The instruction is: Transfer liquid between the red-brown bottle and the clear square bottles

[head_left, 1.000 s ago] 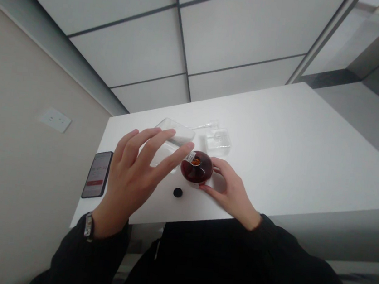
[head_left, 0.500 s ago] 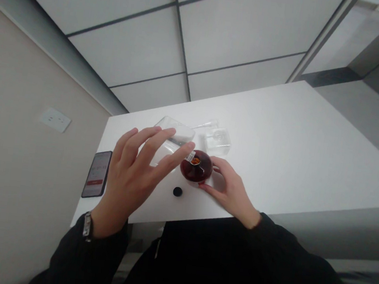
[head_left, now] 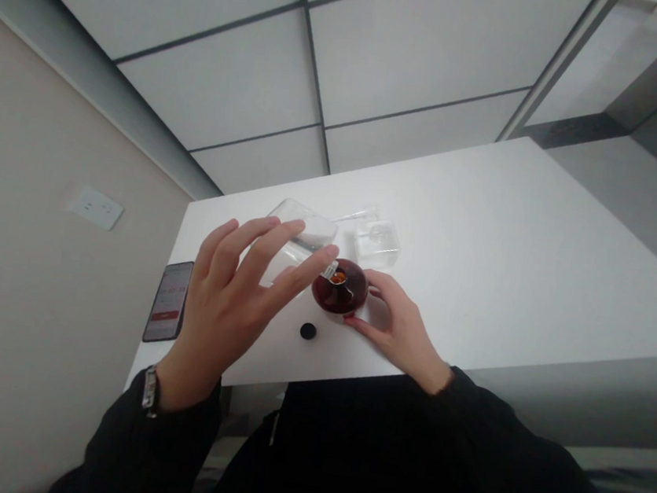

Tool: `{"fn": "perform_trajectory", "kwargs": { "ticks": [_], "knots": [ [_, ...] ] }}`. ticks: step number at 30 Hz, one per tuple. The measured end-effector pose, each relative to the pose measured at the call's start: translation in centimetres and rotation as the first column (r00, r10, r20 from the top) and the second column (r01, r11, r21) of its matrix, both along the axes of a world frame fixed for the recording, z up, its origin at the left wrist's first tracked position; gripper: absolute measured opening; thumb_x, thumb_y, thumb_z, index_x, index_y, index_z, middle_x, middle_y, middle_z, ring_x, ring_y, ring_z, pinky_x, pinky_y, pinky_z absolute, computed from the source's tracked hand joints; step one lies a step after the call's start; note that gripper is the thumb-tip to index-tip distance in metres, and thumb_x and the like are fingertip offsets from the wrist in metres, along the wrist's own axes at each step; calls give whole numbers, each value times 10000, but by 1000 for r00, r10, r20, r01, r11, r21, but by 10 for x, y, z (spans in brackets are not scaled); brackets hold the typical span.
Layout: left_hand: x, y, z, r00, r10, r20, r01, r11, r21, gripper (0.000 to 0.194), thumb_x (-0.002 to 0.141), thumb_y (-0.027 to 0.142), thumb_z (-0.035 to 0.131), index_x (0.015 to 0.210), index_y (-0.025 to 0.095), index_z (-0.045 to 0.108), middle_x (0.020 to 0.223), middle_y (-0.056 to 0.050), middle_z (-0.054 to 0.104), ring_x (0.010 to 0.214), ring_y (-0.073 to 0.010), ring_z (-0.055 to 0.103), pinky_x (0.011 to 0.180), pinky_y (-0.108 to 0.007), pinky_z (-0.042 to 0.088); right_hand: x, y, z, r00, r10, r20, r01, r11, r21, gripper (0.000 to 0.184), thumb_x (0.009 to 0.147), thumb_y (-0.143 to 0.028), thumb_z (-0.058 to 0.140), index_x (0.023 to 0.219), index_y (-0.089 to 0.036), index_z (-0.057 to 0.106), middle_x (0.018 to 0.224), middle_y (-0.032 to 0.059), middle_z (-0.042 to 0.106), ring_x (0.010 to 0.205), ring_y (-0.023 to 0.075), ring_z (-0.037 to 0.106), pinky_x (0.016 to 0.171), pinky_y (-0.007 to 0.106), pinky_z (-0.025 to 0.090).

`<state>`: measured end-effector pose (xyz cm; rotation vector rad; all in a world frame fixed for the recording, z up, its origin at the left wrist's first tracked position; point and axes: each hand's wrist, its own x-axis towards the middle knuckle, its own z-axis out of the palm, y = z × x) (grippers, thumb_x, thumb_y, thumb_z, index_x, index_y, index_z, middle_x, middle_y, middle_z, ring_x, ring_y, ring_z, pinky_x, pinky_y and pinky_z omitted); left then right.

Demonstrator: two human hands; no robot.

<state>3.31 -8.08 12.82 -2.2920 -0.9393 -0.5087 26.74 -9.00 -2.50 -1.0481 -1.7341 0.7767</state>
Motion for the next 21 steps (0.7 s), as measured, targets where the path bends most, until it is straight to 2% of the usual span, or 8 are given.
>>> {"fn": "perform_trajectory", "kwargs": {
  "ticks": [21],
  "knots": [
    [1, 1, 2, 999, -7, -34, 7, 1000, 9, 596, 962, 91, 707, 1498, 326, 594, 1428, -58, 685, 1353, -241, 603, 1224, -421, 446, 0, 1, 2, 1000, -1, -3, 1, 1000, -14, 617, 908, -528, 790, 1417, -280, 546, 1422, 122, 669, 1285, 297, 679, 1065, 554, 612]
  ]
}}
